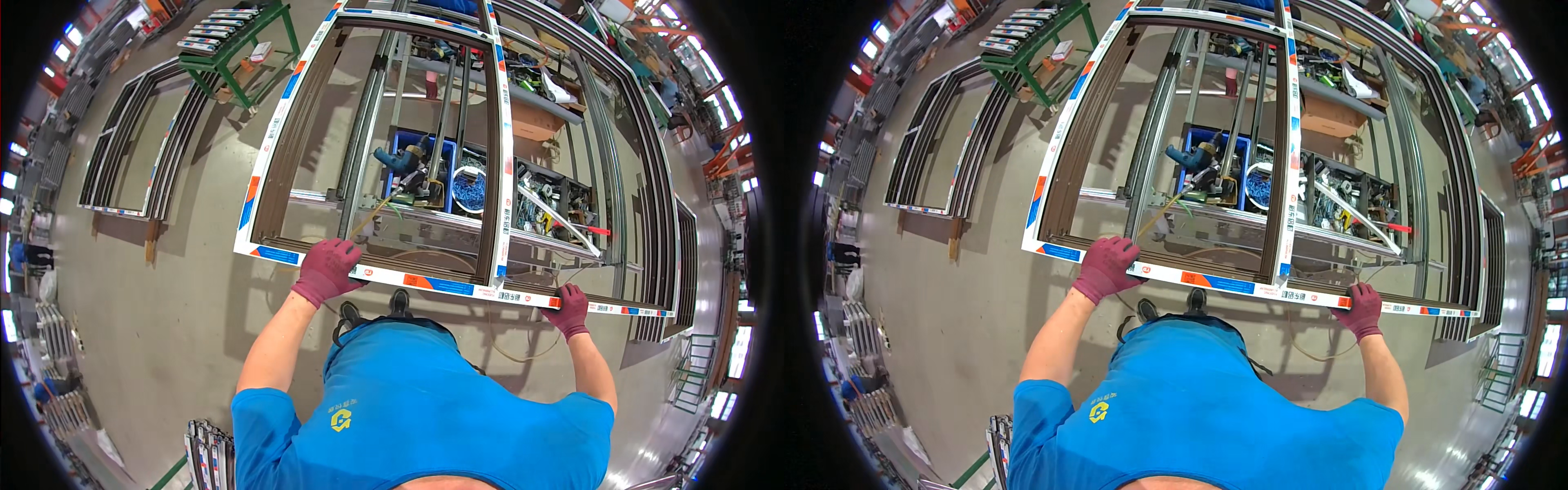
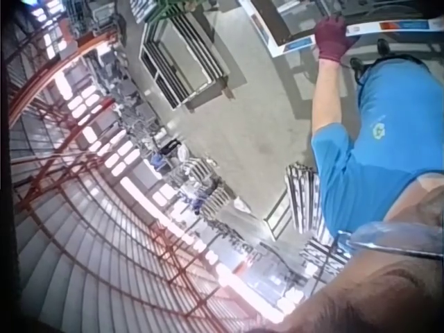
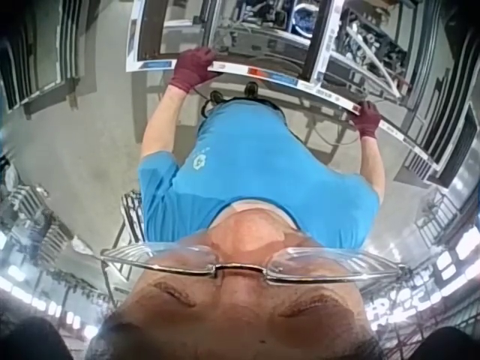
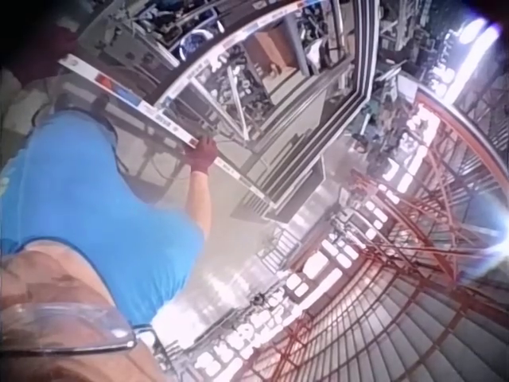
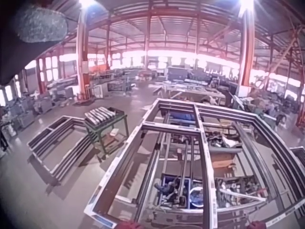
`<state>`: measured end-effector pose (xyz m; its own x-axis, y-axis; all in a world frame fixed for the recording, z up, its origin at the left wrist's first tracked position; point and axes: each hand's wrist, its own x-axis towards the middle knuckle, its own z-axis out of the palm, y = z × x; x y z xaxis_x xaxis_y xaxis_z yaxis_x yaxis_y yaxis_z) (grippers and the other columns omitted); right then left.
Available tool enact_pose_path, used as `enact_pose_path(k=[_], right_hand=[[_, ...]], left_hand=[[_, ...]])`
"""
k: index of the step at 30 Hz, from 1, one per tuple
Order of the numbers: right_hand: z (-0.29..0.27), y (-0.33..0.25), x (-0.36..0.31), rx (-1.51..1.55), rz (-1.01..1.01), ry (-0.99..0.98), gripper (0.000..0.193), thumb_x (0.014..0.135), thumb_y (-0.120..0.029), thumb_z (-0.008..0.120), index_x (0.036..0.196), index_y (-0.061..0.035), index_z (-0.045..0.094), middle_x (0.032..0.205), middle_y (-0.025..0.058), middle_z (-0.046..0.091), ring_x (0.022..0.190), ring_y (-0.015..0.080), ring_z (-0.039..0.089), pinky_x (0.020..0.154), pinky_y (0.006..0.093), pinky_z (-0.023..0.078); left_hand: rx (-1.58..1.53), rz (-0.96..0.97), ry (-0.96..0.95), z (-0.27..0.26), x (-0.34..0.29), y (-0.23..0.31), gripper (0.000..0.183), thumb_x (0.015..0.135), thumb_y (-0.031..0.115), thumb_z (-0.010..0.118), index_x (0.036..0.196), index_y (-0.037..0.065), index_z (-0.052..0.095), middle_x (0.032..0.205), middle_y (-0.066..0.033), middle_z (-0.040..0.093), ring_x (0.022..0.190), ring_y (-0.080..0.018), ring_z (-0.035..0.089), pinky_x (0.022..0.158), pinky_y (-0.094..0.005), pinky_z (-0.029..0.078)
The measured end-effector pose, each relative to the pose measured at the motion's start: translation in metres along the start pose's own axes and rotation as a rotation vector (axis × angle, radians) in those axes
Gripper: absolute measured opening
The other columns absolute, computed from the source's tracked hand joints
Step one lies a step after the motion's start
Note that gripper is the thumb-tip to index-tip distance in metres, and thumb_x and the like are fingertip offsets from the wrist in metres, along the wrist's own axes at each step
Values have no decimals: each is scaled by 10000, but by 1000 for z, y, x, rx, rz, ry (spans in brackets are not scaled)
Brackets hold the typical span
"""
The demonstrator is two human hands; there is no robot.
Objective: Assembling metal window frames using manual and power tools on a factory floor.
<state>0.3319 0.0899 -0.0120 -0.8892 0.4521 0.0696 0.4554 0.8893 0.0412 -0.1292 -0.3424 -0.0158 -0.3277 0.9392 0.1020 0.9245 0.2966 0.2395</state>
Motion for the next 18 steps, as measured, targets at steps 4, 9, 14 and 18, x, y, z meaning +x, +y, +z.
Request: enact_pose_path(k=[4, 9, 14, 18], right_hand=[[3, 1, -1, 24, 18, 11, 571, 507, -346, 944, 901, -113, 602, 956, 108, 622, 943, 351, 624, 801, 483, 519], [2, -1, 0, 19, 10, 27, 559, 502, -334, 941, 885, -117, 597, 931, 102, 607, 920, 348, 614, 785, 481, 511], [2, 0, -1, 23, 26, 19, 551, 494, -328, 936, 875, -118, 598, 932, 103, 607, 921, 346, 613, 784, 479, 509], [0, -2, 1, 21, 18, 40, 552, 491, -332, 933, 874, -116, 599, 925, 106, 606, 913, 348, 614, 780, 482, 510]], left_hand=[[5, 0, -21, 1, 0, -1, 561, 638, 481, 900, 1011, 156, 637, 967, -60, 634, 965, -273, 655, 841, -445, 525], [14, 1, -15, 2, 0, -2, 570, 637, 488, 899, 1021, 155, 640, 973, -59, 637, 968, -271, 654, 838, -446, 527], [9, 2, -21, -1, 2, 0, 572, 641, 489, 898, 1022, 153, 637, 968, -58, 638, 959, -273, 656, 828, -448, 529], [7, 1, -7, 0, 0, -1, 564, 644, 488, 896, 1014, 151, 637, 965, -58, 638, 954, -274, 657, 828, -448, 530]])
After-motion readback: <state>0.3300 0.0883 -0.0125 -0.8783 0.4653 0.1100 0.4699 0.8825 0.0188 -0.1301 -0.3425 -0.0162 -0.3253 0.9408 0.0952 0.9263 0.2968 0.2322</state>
